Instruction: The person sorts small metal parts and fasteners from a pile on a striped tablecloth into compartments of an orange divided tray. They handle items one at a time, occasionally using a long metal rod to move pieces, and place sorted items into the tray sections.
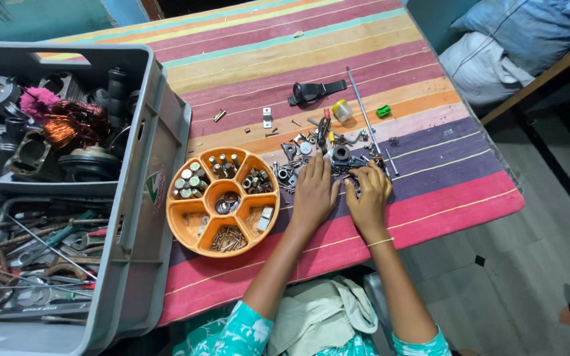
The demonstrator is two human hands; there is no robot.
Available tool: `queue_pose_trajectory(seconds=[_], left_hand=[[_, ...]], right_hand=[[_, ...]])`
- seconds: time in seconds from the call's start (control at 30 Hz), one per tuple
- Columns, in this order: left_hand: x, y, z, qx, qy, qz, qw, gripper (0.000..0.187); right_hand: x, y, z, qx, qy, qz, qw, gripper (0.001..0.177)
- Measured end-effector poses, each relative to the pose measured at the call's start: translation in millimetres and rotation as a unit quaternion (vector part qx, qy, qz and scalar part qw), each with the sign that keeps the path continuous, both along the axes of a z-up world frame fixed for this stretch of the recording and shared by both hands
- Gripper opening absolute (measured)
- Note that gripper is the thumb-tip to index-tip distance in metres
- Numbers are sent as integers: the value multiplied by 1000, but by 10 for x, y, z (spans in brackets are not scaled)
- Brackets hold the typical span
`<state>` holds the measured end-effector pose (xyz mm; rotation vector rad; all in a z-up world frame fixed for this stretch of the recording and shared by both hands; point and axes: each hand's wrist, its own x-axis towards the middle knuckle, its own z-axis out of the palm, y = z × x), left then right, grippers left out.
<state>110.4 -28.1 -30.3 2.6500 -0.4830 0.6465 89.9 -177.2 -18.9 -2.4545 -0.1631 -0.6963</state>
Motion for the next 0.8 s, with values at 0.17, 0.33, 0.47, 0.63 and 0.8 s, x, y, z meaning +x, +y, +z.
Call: queue_pose_trajectory(seconds=[0.17,0.33,0.47,0.63,0.8], left_hand=[[-411,157,89,-8,-1,-41,999,63],[-852,299,179,-20,18,-72,997,57],[-953,399,182,-83,11,-94,992,45],[-776,408,188,-141,13,-100,985,26],[-631,402,160,-247,-14,-62,967,33]], right_hand=[[-28,-2,-5,-12,-16,6,1000,24],[-96,56,-15,-66,-43,22,997,18],[-137,80,15,-51,-48,48,996,13],[-179,98,145,-32,-66,67,995,10],[-395,126,301,0,-64,114,991,10]])
